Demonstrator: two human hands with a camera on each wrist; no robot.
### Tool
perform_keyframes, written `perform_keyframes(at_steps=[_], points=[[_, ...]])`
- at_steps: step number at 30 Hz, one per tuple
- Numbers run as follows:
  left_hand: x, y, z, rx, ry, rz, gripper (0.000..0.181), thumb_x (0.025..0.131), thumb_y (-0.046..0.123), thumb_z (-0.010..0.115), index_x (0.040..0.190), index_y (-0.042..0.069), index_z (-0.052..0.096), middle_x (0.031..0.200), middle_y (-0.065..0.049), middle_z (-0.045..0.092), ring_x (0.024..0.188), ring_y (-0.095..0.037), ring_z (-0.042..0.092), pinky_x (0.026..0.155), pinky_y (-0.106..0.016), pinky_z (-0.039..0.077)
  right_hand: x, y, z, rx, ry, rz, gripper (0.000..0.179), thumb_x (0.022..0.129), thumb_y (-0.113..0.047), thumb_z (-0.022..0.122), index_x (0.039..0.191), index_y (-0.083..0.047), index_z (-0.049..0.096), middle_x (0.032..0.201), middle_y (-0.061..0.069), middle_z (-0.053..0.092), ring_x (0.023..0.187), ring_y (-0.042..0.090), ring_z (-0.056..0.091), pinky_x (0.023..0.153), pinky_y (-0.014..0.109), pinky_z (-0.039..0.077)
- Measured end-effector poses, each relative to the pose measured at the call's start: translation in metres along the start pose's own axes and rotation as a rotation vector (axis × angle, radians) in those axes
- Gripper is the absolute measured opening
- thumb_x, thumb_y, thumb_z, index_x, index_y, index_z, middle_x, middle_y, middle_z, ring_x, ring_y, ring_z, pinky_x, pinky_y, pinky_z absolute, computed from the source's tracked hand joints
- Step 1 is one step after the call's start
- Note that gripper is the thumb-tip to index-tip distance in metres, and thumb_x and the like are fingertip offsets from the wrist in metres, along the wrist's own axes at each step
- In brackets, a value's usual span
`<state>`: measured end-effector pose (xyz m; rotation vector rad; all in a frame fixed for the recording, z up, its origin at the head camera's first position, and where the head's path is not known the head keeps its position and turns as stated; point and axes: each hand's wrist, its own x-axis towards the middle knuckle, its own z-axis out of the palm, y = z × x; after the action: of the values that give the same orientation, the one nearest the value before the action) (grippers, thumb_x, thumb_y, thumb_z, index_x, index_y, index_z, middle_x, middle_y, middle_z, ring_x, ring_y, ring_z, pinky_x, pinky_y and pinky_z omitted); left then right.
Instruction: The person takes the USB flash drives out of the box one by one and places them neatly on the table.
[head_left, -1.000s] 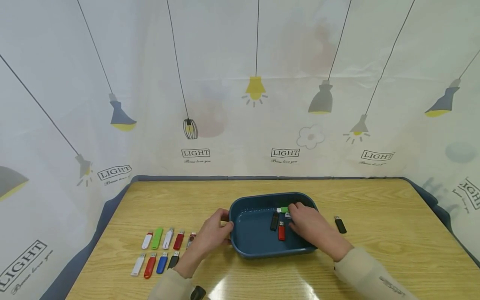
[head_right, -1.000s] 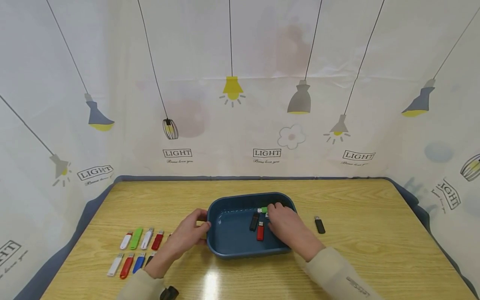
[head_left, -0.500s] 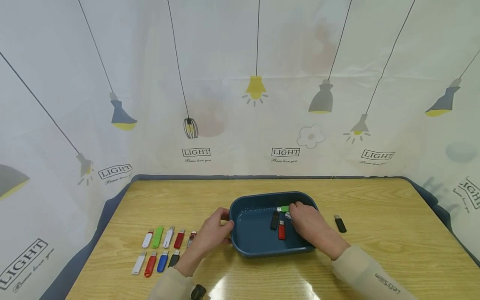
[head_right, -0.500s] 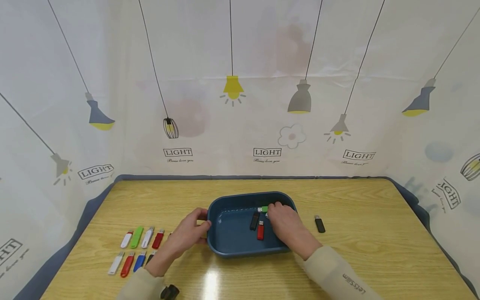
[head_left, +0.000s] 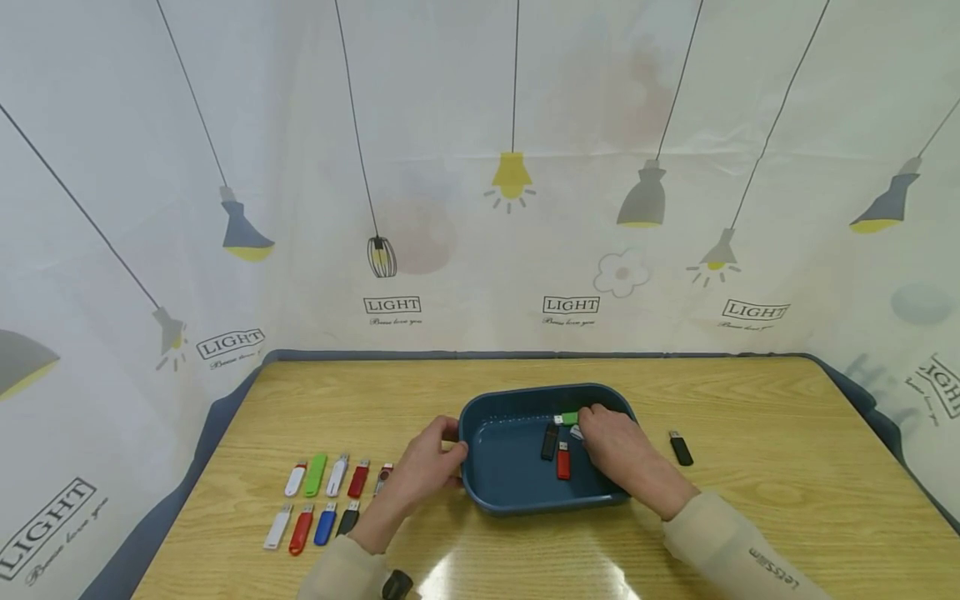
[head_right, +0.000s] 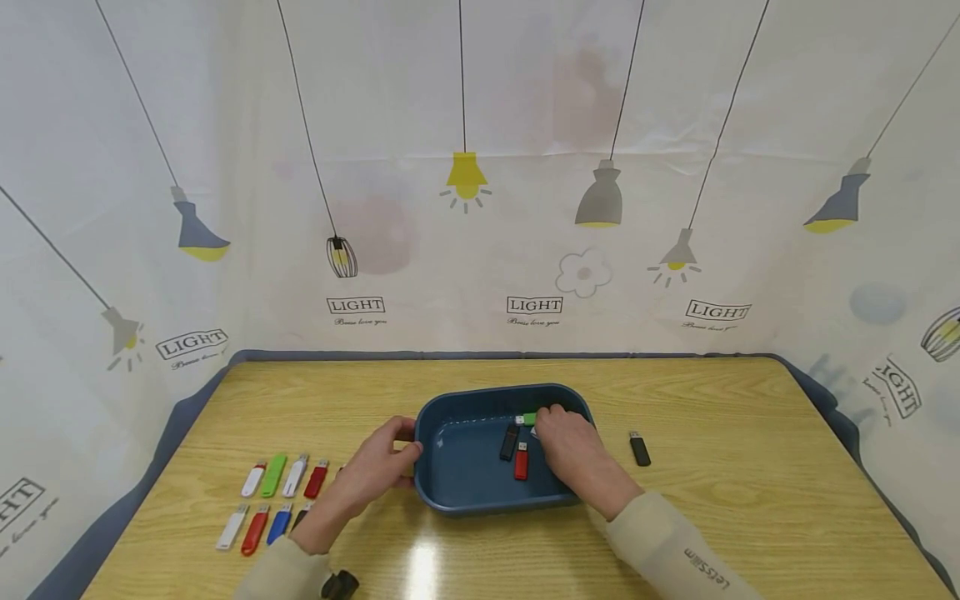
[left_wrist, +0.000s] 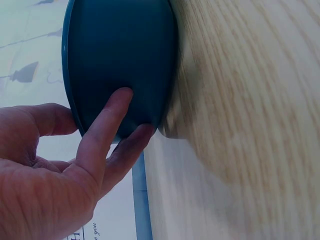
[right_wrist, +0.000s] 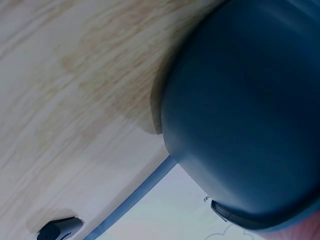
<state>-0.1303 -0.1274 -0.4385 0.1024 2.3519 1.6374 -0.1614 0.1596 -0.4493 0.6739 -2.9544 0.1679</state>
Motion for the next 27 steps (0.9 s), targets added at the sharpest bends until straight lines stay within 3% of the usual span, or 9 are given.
perform_keyframes(at_steps=[7, 13, 19, 27], points=[[0.0, 0.001, 0.001, 0.003, 0.002, -0.003, 0.037, 0.103, 0.007, 0.055, 0.137, -0.008, 0.05, 0.133, -0.027, 0.055, 0.095, -0.029, 0.067, 0.071, -0.038, 0.063, -0.002, 0.0, -0.001, 0.003, 0.006, -0.013, 0.006, 0.093, 0.002, 0.07, 0.091, 0.002, 0.065, 0.076, 0.012, 0.058, 0.063, 0.021, 0.057, 0.056, 0.037, 0.054], [0.0, 0.0, 0.001, 0.005, 0.005, -0.01, 0.037, 0.103, 0.007, 0.056, 0.137, -0.007, 0.05, 0.133, -0.027, 0.056, 0.095, -0.028, 0.066, 0.072, -0.039, 0.063, -0.004, 0.001, -0.003, 0.066, 0.012, -0.008, 0.01, 0.092, 0.002, 0.073, 0.091, -0.001, 0.064, 0.077, 0.009, 0.057, 0.065, 0.019, 0.054, 0.057, 0.036, 0.051], [0.0, 0.0, 0.001, 0.0, 0.002, -0.006, 0.038, 0.104, 0.008, 0.055, 0.138, -0.007, 0.05, 0.134, -0.027, 0.056, 0.095, -0.028, 0.066, 0.073, -0.04, 0.063, -0.007, 0.0, -0.015, 0.174, 0.006, 0.06, 0.013, 0.091, -0.005, 0.078, 0.099, -0.003, 0.068, 0.087, 0.007, 0.064, 0.075, 0.018, 0.059, 0.066, 0.036, 0.053], [0.001, -0.001, 0.0, 0.005, 0.0, -0.004, 0.038, 0.104, 0.008, 0.055, 0.138, -0.006, 0.05, 0.134, -0.026, 0.056, 0.095, -0.027, 0.067, 0.073, -0.038, 0.063, -0.018, 0.007, -0.044, 0.302, 0.05, 0.14, 0.017, 0.09, -0.009, 0.079, 0.103, -0.004, 0.068, 0.084, 0.001, 0.06, 0.07, 0.013, 0.052, 0.059, 0.03, 0.047]])
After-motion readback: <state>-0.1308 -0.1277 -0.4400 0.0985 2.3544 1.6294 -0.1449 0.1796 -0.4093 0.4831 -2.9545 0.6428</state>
